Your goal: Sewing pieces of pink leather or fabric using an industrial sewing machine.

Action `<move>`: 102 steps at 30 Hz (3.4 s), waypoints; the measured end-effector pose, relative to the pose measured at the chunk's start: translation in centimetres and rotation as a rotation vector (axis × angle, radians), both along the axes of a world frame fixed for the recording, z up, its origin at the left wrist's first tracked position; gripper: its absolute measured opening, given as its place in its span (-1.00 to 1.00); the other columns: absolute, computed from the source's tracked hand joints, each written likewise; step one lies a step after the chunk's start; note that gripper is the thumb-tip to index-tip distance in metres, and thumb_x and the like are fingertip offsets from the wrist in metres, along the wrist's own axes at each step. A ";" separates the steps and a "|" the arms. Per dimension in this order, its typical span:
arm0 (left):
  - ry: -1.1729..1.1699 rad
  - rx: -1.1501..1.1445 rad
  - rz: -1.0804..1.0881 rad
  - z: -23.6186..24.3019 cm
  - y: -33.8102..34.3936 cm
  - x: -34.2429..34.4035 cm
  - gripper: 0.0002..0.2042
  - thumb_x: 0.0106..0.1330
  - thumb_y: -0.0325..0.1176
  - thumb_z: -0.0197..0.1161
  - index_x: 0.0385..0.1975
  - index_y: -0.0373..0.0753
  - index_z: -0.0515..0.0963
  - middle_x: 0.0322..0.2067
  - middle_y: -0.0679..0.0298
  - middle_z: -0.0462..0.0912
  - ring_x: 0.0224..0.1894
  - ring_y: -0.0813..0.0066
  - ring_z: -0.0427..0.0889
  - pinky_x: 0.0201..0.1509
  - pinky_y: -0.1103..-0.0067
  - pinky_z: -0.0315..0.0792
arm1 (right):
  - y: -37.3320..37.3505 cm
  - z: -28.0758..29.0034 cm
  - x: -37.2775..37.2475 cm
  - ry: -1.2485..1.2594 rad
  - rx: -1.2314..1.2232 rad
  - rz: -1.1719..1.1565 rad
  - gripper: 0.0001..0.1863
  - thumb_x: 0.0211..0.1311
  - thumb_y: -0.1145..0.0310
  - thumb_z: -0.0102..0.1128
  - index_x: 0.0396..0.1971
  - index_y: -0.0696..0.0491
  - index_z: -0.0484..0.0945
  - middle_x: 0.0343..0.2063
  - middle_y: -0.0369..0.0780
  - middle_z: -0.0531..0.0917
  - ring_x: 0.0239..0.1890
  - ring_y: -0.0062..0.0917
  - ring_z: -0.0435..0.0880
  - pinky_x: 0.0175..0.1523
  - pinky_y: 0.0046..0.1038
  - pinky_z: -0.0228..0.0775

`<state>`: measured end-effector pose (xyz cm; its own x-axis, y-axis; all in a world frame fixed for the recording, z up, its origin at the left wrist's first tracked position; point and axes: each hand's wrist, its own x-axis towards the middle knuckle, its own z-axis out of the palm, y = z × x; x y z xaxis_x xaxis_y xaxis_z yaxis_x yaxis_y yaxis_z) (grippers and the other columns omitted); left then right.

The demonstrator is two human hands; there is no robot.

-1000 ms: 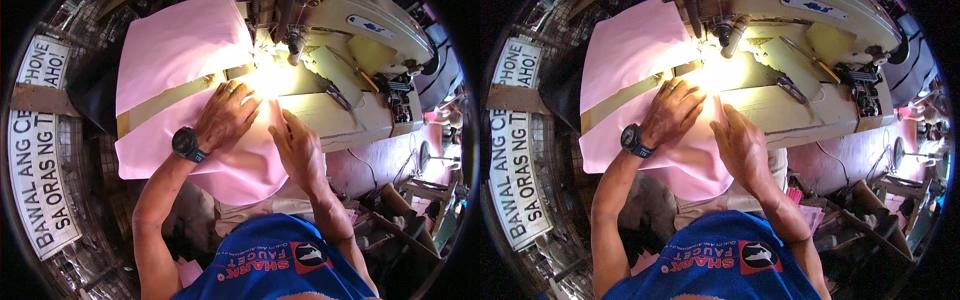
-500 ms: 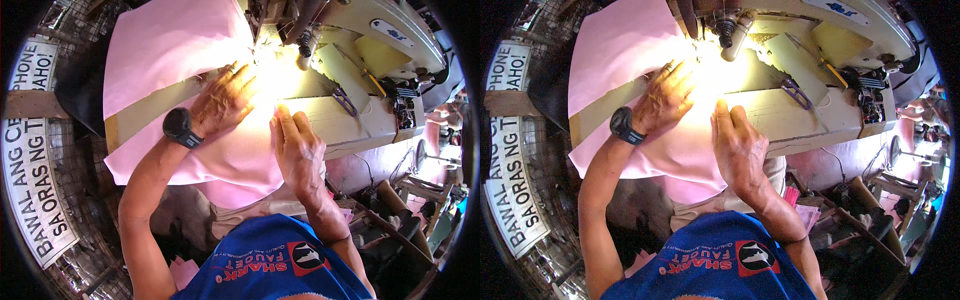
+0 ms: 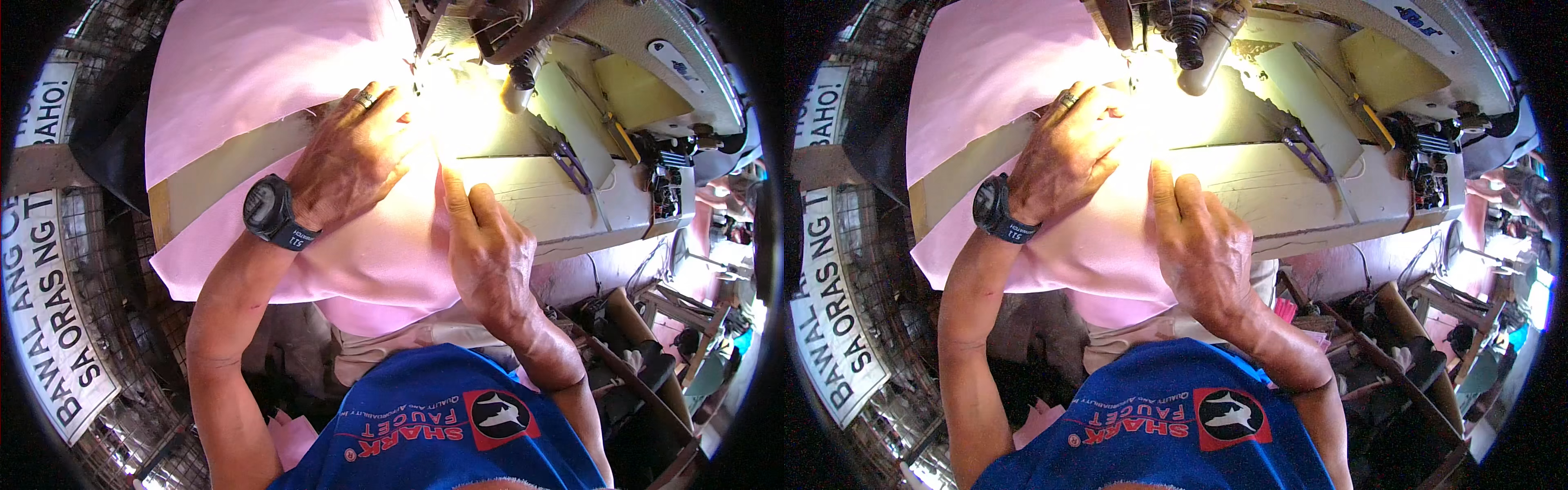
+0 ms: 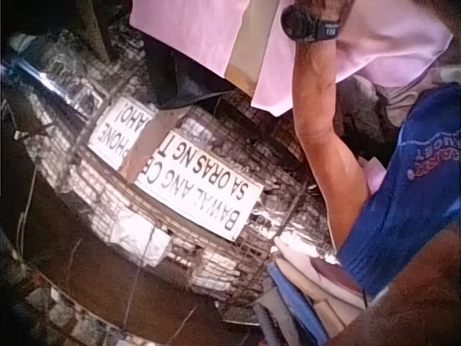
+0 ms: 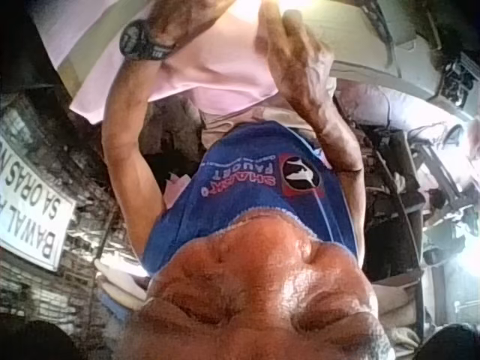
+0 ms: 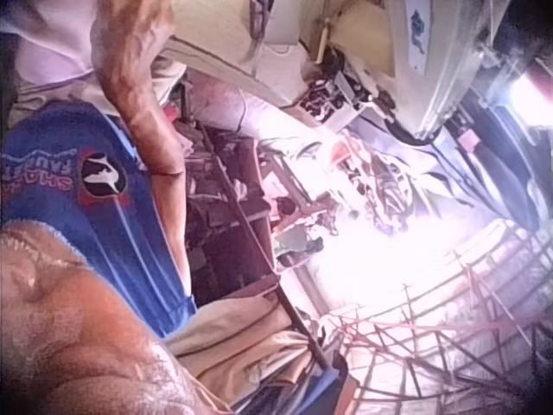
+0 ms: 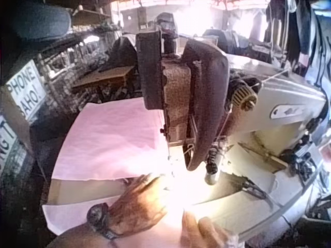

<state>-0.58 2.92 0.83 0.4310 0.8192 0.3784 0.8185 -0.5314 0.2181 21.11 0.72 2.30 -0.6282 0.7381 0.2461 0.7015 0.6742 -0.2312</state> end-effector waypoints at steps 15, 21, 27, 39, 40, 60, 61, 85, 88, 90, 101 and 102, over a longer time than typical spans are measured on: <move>0.106 0.051 0.003 0.9 -0.6 0.3 -0.76 0.17 -0.41 0.24 -0.17 -0.33 0.60 -0.06 0.03 0.55 0.08 0.07 0.51 0.21 0.24 0.42 | 0.3 0.0 0.2 0.016 -0.033 0.073 -0.52 0.12 0.41 0.21 0.09 0.20 0.55 -0.39 -0.25 0.48 -0.48 -0.52 0.56 -0.42 -0.44 0.52; 0.148 0.065 0.034 1.3 -0.8 1.1 -0.78 0.21 -0.42 0.21 -0.16 -0.31 0.63 -0.06 0.18 0.61 0.04 0.24 0.56 0.20 0.30 0.43 | 0.2 -0.2 0.3 0.031 -0.038 0.049 -0.52 0.15 0.40 0.22 0.10 0.19 0.54 -0.40 -0.26 0.47 -0.49 -0.53 0.54 -0.44 -0.46 0.49; 0.167 0.058 0.006 2.3 -0.8 1.0 -0.79 0.22 -0.41 0.23 -0.17 -0.28 0.63 -0.05 0.18 0.61 0.04 0.25 0.56 0.18 0.34 0.45 | 0.4 -0.4 0.4 0.055 -0.030 0.082 -0.51 0.16 0.41 0.21 0.12 0.22 0.51 -0.39 -0.24 0.46 -0.50 -0.52 0.53 -0.46 -0.45 0.48; 0.237 0.084 0.007 2.2 -2.1 1.5 -0.82 0.25 -0.39 0.18 -0.22 -0.27 0.61 -0.09 0.12 0.58 0.03 0.21 0.52 0.17 0.33 0.39 | 0.2 0.0 0.0 0.015 -0.011 0.051 -0.50 0.09 0.42 0.20 0.10 0.19 0.51 -0.39 -0.24 0.48 -0.49 -0.50 0.58 -0.46 -0.41 0.51; 0.232 0.066 -0.019 1.9 -2.1 1.2 -0.83 0.25 -0.39 0.17 -0.22 -0.28 0.60 -0.09 0.11 0.58 0.02 0.21 0.52 0.17 0.33 0.38 | 0.3 0.1 -0.1 0.033 -0.019 0.058 -0.52 0.11 0.42 0.21 0.09 0.20 0.51 -0.41 -0.24 0.49 -0.51 -0.49 0.59 -0.46 -0.41 0.51; -0.016 0.012 -0.216 2.1 1.9 -1.7 -0.71 0.10 -0.40 0.28 -0.18 -0.37 0.62 -0.06 0.08 0.64 0.08 0.12 0.56 0.19 0.29 0.42 | 1.2 0.0 -2.5 0.088 -0.076 -0.035 -0.57 0.18 0.42 0.22 0.07 0.20 0.55 -0.46 -0.25 0.50 -0.51 -0.49 0.59 -0.46 -0.42 0.49; -0.010 0.008 -0.215 2.1 2.1 -1.6 -0.71 0.09 -0.41 0.29 -0.18 -0.38 0.62 -0.07 0.08 0.64 0.08 0.12 0.56 0.19 0.28 0.42 | 1.2 -0.1 -2.4 0.095 -0.070 -0.038 -0.56 0.18 0.41 0.23 0.08 0.20 0.55 -0.45 -0.25 0.51 -0.51 -0.49 0.59 -0.45 -0.42 0.49; -0.130 0.069 -0.223 0.7 4.8 -3.6 -0.74 0.07 -0.36 0.35 -0.23 -0.29 0.65 -0.17 0.17 0.64 -0.04 0.15 0.61 0.06 0.30 0.49 | 3.4 -0.3 -3.8 0.102 -0.102 -0.015 -0.52 0.09 0.48 0.16 0.07 0.24 0.50 -0.27 -0.09 0.61 -0.34 -0.32 0.66 -0.30 -0.33 0.55; -0.126 0.076 -0.218 0.7 5.3 -4.1 -0.75 0.07 -0.36 0.36 -0.25 -0.28 0.64 -0.17 0.19 0.64 -0.03 0.17 0.61 0.05 0.30 0.49 | 3.8 -0.5 -4.1 0.122 -0.114 -0.022 -0.66 0.08 0.49 0.15 -0.09 0.21 0.55 -0.32 -0.09 0.59 -0.35 -0.29 0.65 -0.31 -0.31 0.54; -0.134 0.094 -0.211 0.8 5.7 -4.5 -0.77 0.07 -0.36 0.37 -0.26 -0.27 0.64 -0.16 0.20 0.64 -0.03 0.18 0.61 0.05 0.30 0.49 | 4.1 -0.7 -4.5 0.137 -0.141 -0.021 -0.74 0.07 0.50 0.15 -0.19 0.19 0.56 -0.34 -0.08 0.57 -0.37 -0.27 0.65 -0.32 -0.30 0.53; 0.177 0.214 -0.217 1.7 5.7 -5.0 -0.71 0.01 -0.34 0.35 -0.25 -0.29 0.59 -0.19 0.18 0.59 -0.03 0.20 0.58 0.12 0.28 0.42 | 1.7 -0.2 -2.4 0.329 -0.194 -0.118 -0.62 0.32 0.33 0.24 0.06 0.16 0.48 -0.39 -0.08 0.61 -0.54 -0.20 0.64 -0.46 -0.23 0.51; 0.277 0.249 -0.162 2.6 4.6 -4.9 -0.73 0.02 -0.37 0.33 -0.26 -0.30 0.58 -0.20 0.16 0.58 -0.02 0.18 0.57 0.14 0.27 0.41 | 1.1 0.3 -1.8 0.327 -0.244 -0.100 -0.56 0.32 0.34 0.24 0.14 0.17 0.45 -0.38 -0.07 0.63 -0.55 -0.18 0.65 -0.46 -0.22 0.51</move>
